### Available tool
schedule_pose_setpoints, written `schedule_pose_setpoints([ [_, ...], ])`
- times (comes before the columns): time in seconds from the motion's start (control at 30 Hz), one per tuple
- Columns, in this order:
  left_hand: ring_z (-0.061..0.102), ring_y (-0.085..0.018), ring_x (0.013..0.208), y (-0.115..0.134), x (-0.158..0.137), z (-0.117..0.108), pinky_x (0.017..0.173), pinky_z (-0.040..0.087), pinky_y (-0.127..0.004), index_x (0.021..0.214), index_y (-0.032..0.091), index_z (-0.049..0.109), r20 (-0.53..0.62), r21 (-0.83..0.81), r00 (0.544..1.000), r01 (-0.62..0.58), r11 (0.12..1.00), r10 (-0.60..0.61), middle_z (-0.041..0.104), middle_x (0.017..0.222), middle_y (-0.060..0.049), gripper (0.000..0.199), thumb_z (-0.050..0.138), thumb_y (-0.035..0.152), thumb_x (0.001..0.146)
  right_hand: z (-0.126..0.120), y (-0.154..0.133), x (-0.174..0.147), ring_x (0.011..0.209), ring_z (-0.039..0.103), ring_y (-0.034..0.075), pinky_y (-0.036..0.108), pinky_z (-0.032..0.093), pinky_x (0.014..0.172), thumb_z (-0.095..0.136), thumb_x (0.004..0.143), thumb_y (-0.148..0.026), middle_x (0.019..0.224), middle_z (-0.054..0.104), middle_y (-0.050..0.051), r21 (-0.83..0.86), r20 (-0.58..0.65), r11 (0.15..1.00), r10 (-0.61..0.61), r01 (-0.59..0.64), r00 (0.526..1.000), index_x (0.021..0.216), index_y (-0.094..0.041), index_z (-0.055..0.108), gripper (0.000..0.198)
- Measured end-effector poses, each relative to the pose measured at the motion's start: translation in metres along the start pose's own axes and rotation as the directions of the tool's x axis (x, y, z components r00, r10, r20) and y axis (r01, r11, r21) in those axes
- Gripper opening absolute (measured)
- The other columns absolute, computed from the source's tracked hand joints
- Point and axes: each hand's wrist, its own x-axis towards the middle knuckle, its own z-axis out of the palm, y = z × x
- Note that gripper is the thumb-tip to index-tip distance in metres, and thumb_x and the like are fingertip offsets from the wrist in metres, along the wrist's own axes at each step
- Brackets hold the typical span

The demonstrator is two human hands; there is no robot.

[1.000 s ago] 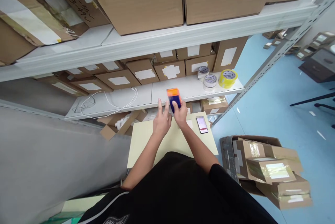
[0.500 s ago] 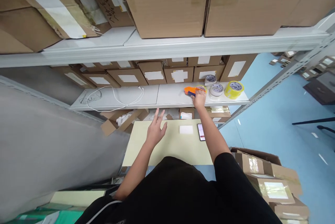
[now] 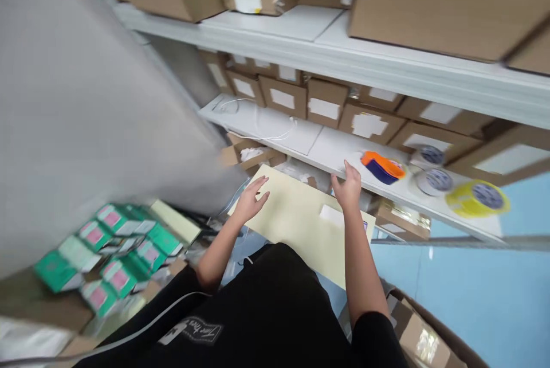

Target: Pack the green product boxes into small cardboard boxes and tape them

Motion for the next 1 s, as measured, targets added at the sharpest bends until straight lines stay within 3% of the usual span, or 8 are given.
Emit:
schedule_pose_setpoints([
  [0.1, 0.052, -0.027, 0.144, -0.027, -0.027, -0.012, 0.098, 0.062, -0.041, 0.148, 0.023, 0.057, -0.051, -0.048, 0.986, 0.159, 0.986, -0.161, 0.056, 0.156, -0.011, 0.050, 0.056, 0.031, 0.098, 0.041, -0.041, -0.015, 0.138, 0.052, 0.036, 0.060, 0.041, 0.118, 0.057, 0.095, -0.054, 0.147, 0.059, 0.017, 0.179, 0.191, 0.982, -0.087, 0.053, 0.978, 0.153, -0.020, 0.050, 0.067],
  [0.2, 0.053, -0.027, 0.143, -0.046, -0.056, -0.028, 0.104, 0.058, -0.044, 0.149, 0.022, 0.056, -0.135, -0.032, 0.954, 0.267, 0.963, -0.269, 0.056, 0.155, -0.012, 0.050, 0.056, 0.030, 0.099, 0.087, -0.083, -0.030, 0.143, 0.049, 0.035, 0.060, 0.041, 0.118, 0.057, 0.096, -0.055, 0.152, 0.056, 0.016, 0.318, 0.347, 0.948, -0.150, 0.035, 0.926, 0.153, -0.023, 0.050, 0.066],
  [0.3, 0.052, -0.027, 0.145, -0.061, -0.087, -0.048, 0.118, 0.046, -0.049, 0.149, 0.021, 0.054, -0.224, 0.014, 0.917, 0.341, 0.940, -0.329, 0.057, 0.154, -0.013, 0.050, 0.055, 0.031, 0.100, 0.131, -0.127, -0.048, 0.145, 0.048, 0.035, 0.060, 0.045, 0.116, 0.058, 0.096, -0.055, 0.156, 0.053, 0.016, 0.447, 0.469, 0.894, -0.229, -0.006, 0.853, 0.154, -0.024, 0.050, 0.066],
  [0.4, 0.049, -0.026, 0.147, -0.078, -0.120, -0.069, 0.124, 0.040, -0.048, 0.150, 0.018, 0.053, -0.299, 0.023, 0.870, 0.417, 0.908, -0.392, 0.056, 0.155, -0.014, 0.051, 0.055, 0.033, 0.101, 0.165, -0.177, -0.071, 0.144, 0.049, 0.033, 0.058, 0.047, 0.115, 0.059, 0.097, -0.054, 0.156, 0.053, 0.015, 0.539, 0.560, 0.841, -0.321, -0.042, 0.763, 0.153, -0.026, 0.052, 0.063],
  [0.6, 0.043, -0.027, 0.151, -0.127, -0.186, -0.098, 0.125, 0.037, -0.049, 0.152, 0.018, 0.050, -0.440, -0.054, 0.726, 0.567, 0.822, -0.529, 0.049, 0.160, -0.016, 0.054, 0.053, 0.039, 0.103, 0.200, -0.266, -0.121, 0.146, 0.048, 0.032, 0.056, 0.045, 0.117, 0.059, 0.097, -0.053, 0.158, 0.052, 0.013, 0.589, 0.674, 0.805, -0.441, -0.071, 0.592, 0.150, -0.027, 0.056, 0.059],
  [0.83, 0.039, -0.030, 0.154, -0.204, -0.250, -0.128, 0.124, 0.037, -0.052, 0.155, 0.020, 0.048, -0.479, -0.161, 0.621, 0.633, 0.757, -0.620, 0.045, 0.163, -0.015, 0.058, 0.054, 0.042, 0.102, 0.243, -0.335, -0.174, 0.142, 0.053, 0.031, 0.054, 0.045, 0.116, 0.063, 0.095, -0.054, 0.155, 0.056, 0.012, 0.578, 0.741, 0.810, -0.473, -0.095, 0.476, 0.148, -0.027, 0.059, 0.060],
  [1.0, 0.043, -0.032, 0.151, -0.268, -0.307, -0.159, 0.125, 0.037, -0.052, 0.152, 0.015, 0.052, -0.531, -0.193, 0.523, 0.691, 0.696, -0.667, 0.048, 0.161, -0.018, 0.057, 0.055, 0.038, 0.100, 0.286, -0.401, -0.221, 0.140, 0.054, 0.032, 0.054, 0.045, 0.116, 0.066, 0.093, -0.052, 0.153, 0.058, 0.012, 0.604, 0.756, 0.791, -0.528, -0.100, 0.387, 0.146, -0.025, 0.061, 0.060],
])
